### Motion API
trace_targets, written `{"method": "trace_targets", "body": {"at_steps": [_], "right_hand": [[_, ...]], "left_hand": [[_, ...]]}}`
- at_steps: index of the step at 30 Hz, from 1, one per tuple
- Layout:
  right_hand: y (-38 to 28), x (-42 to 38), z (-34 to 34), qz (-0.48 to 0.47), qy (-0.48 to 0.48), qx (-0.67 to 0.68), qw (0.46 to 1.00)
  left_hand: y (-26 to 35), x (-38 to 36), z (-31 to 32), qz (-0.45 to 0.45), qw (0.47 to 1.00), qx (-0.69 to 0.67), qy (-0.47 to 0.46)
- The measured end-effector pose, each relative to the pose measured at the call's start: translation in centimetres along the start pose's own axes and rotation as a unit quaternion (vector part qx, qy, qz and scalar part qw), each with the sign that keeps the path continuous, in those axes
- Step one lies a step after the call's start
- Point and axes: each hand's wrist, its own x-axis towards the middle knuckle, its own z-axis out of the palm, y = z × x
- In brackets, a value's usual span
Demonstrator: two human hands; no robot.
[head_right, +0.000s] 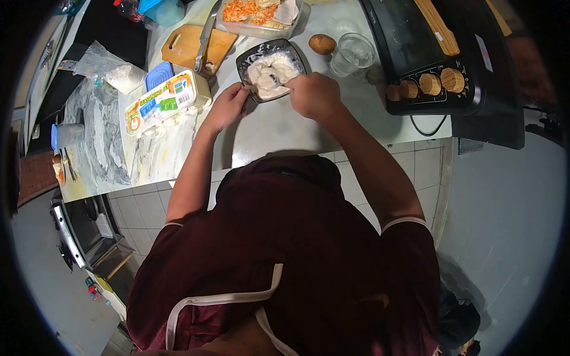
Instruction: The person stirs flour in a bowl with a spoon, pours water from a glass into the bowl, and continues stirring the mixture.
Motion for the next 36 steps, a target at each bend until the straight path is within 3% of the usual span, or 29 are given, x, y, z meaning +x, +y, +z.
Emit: {"method": "trace_targets", "body": {"at_steps": [1,3,7,9,13,15,16,22,26,29,31,34,36], "right_hand": [[-0.2,0.1,-0.5,0.0,-0.001,0.001,1.0],[-0.4,0.9,-1.2,0.005,-0.061,-0.13,0.99],[0.7,2.1,1.1,-0.016,0.034,-0.112,0.993],[0.5,1.9,2.3,-0.06,0.074,-0.015,0.995],[0.9,1.7,-0.6,-0.043,0.004,-0.007,0.999],[0.3,2.3,-1.9,-0.01,-0.021,-0.092,0.996],[0.0,2.2,-1.0,-0.01,0.026,-0.075,0.997],[-1.3,0.8,-3.5,-0.04,0.02,-0.119,0.992],[-0.5,1.4,-1.5,-0.039,0.053,-0.075,0.995],[0.3,1.7,0.6,-0.05,0.016,-0.054,0.997],[0.1,1.5,-1.0,0.0,-0.081,-0.126,0.989],[0.1,1.9,-4.8,0.033,-0.127,-0.181,0.975],[0.1,1.5,-5.1,0.033,-0.091,-0.158,0.983]], "left_hand": [[-0.2,0.0,0.0,-0.004,1.0,0.017,0.012],[0.2,-0.2,0.1,-0.011,0.999,0.028,0.022],[0.0,0.2,0.3,-0.001,0.999,0.028,0.027],[0.1,-0.1,0.4,-0.01,0.999,0.024,0.026],[0.3,-0.3,0.3,-0.022,0.998,0.025,0.051],[0.1,-0.1,0.3,-0.008,0.997,0.053,0.061],[0.1,0.1,0.5,0.008,0.994,0.081,0.07],[0.7,-0.2,0.3,0.006,0.99,0.099,0.103],[0.5,0.0,0.4,0.012,0.993,0.085,0.087],[0.6,0.0,0.4,0.006,0.993,0.083,0.088],[1.1,-0.2,0.7,-0.031,0.996,0.034,0.078],[2.5,-1.0,0.9,-0.033,0.996,0.049,0.071],[1.9,-1.0,1.0,-0.022,0.996,0.054,0.071]]}}
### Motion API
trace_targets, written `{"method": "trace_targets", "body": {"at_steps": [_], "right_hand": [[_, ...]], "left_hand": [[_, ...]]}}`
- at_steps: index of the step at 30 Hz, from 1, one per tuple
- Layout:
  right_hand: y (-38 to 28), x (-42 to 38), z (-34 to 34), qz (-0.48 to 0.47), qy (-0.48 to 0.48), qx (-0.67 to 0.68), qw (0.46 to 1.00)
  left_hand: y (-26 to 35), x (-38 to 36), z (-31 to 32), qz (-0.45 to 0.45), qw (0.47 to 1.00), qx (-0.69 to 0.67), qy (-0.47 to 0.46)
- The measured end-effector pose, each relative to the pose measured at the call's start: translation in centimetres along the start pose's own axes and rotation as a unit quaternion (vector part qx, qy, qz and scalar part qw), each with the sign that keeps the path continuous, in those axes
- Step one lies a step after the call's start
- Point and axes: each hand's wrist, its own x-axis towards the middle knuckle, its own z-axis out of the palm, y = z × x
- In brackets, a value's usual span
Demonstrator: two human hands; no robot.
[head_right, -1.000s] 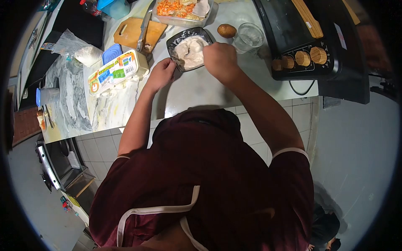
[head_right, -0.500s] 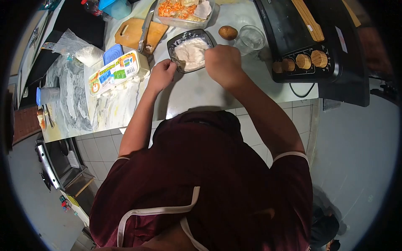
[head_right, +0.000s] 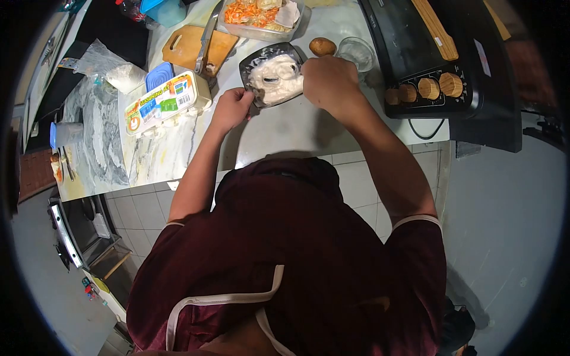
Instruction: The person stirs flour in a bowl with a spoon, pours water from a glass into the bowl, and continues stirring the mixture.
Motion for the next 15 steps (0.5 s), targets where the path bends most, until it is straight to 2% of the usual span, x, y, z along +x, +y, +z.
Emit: {"method": "trace_targets", "body": {"at_steps": [5,8,10,11,13,14,15], "right_hand": [[-1.4,0.2,3.3,0.041,0.084,0.115,0.989],[-1.5,1.1,5.6,0.035,0.067,0.177,0.981],[-1.7,1.1,6.2,-0.02,0.04,0.245,0.968],[-1.2,1.4,6.0,-0.019,0.041,0.246,0.968],[0.1,1.8,4.6,-0.032,-0.051,0.251,0.966],[0.3,1.7,3.7,-0.031,-0.05,0.252,0.966],[0.2,1.6,2.2,-0.008,-0.051,0.175,0.983]], "left_hand": [[-0.2,0.3,0.1,-0.004,1.0,0.001,0.023],[-0.1,0.4,0.1,-0.012,0.999,0.017,0.024],[0.1,0.3,-0.2,-0.013,1.0,0.016,0.013],[0.0,0.4,-0.2,-0.012,1.0,0.017,0.013],[-0.4,0.4,0.0,-0.015,1.0,0.002,0.013],[-0.5,0.4,0.0,-0.014,1.0,0.003,0.013],[-0.5,0.4,0.0,-0.007,1.0,0.01,0.011]]}}
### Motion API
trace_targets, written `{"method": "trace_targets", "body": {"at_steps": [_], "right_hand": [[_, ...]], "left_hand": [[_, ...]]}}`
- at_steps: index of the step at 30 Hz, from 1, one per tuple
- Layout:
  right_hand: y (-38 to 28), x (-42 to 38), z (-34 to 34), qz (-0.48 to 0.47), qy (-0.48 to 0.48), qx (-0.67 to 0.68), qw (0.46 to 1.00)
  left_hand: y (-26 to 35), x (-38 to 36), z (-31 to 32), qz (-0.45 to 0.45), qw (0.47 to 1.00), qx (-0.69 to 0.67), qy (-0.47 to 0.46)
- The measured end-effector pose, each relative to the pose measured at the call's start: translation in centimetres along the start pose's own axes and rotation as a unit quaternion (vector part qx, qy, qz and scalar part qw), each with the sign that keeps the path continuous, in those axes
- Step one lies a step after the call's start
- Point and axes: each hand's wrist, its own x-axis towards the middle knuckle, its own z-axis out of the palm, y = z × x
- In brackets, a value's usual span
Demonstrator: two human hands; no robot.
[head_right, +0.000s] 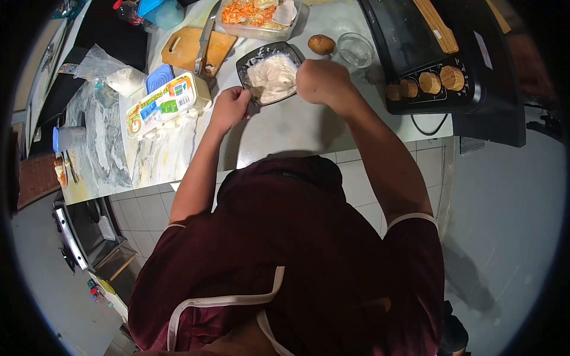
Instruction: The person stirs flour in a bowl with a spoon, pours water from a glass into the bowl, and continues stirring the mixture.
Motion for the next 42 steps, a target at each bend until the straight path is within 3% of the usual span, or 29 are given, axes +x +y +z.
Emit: {"method": "trace_targets", "body": {"at_steps": [2,4,10,14,16,18,20,21,24,25,29,31,34,39,42], "right_hand": [[-0.3,0.1,0.1,0.027,0.003,-0.079,0.996],[-0.3,0.9,3.0,-0.016,0.123,-0.033,0.992],[-0.8,0.0,0.5,-0.007,0.016,-0.109,0.994],[-0.9,0.6,2.0,-0.001,0.112,-0.125,0.986],[-0.7,0.2,3.2,-0.152,0.143,-0.07,0.975],[-0.1,-0.2,1.8,-0.128,0.119,-0.086,0.981],[-0.4,-0.3,0.1,-0.037,0.082,-0.138,0.986],[-0.3,-0.2,0.6,-0.076,0.142,-0.139,0.977],[-1.0,-0.2,2.4,-0.109,0.138,-0.153,0.973],[-0.7,-0.6,2.6,-0.163,0.161,-0.122,0.966],[-1.3,-2.7,0.8,-0.184,0.191,-0.101,0.959],[-1.9,-3.3,-0.2,-0.139,0.176,-0.182,0.957],[-1.6,-2.6,-0.1,-0.17,0.209,-0.182,0.946],[-0.8,-1.3,0.3,-0.132,0.159,-0.199,0.958],[-0.2,-1.2,-0.9,-0.105,0.099,-0.202,0.969]], "left_hand": [[0.0,0.0,0.1,0.007,1.0,0.006,-0.002],[0.2,0.0,0.1,0.012,1.0,0.017,-0.002],[0.0,-0.1,-0.3,0.003,1.0,0.016,0.012],[-0.5,0.4,0.0,0.047,0.996,0.067,0.027],[-0.2,0.4,-0.5,0.022,0.997,0.066,0.027],[-0.2,0.2,-0.8,0.007,0.998,0.057,0.014],[-0.3,0.1,-0.8,0.046,0.995,0.082,0.011],[-0.3,0.1,-0.9,0.046,0.995,0.083,0.011],[0.3,0.3,-1.3,0.049,0.993,0.105,0.008],[0.4,0.1,-1.6,0.056,0.991,0.118,0.016],[0.2,-0.2,-2.6,0.1,0.984,0.147,0.023],[0.2,-0.1,-2.7,0.102,0.983,0.148,0.027],[-0.3,0.3,-2.6,0.117,0.978,0.17,0.031],[-0.7,0.6,-2.8,0.118,0.978,0.17,0.003],[-0.4,0.3,-2.5,0.042,0.997,0.059,-0.021]]}}
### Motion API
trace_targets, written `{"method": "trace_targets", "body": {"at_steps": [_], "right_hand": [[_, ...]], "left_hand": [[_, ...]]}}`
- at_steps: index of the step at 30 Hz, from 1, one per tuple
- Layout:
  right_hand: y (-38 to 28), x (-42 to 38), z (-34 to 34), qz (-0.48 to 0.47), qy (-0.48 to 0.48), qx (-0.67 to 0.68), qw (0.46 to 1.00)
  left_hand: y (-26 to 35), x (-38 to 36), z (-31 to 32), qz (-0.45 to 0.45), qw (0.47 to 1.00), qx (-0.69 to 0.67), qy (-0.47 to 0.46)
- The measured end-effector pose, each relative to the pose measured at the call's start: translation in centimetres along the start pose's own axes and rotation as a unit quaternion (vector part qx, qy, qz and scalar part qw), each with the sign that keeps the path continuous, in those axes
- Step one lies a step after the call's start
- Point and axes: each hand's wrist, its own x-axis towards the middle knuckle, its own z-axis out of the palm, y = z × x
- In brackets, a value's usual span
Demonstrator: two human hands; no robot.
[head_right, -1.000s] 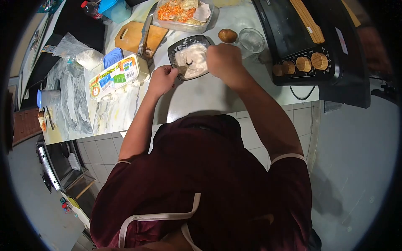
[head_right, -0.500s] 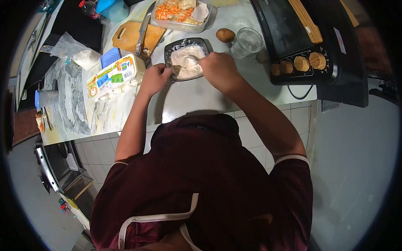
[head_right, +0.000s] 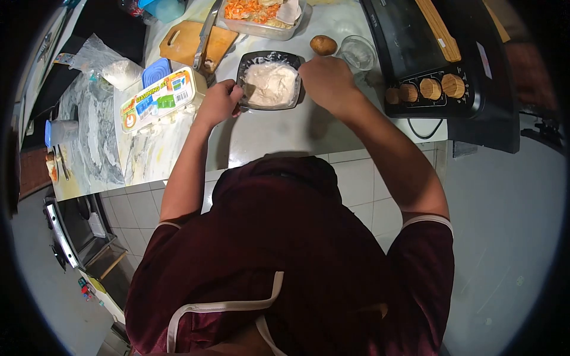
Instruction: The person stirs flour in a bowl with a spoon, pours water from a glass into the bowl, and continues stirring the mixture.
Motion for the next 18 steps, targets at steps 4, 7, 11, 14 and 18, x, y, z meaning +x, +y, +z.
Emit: {"method": "trace_targets", "body": {"at_steps": [4,7,11,14,18], "right_hand": [[-0.2,0.2,-1.5,-0.002,-0.106,-0.028,0.994],[-0.2,-0.1,-0.7,0.018,-0.153,0.07,0.986],[-0.4,-0.4,2.1,0.069,-0.178,0.21,0.959],[-0.4,-0.2,4.9,0.09,-0.171,0.282,0.94],[0.3,-0.4,5.8,0.117,-0.207,0.471,0.85]], "left_hand": [[0.3,-0.4,0.1,-0.014,0.998,-0.055,-0.022],[0.0,-0.5,0.1,-0.012,0.996,-0.083,-0.027],[-0.3,-0.5,-0.1,-0.013,0.99,-0.129,-0.063],[-1.4,-0.3,-0.2,0.0,0.979,-0.174,-0.108],[-1.8,-0.2,-0.6,0.008,0.97,-0.202,-0.134]]}}
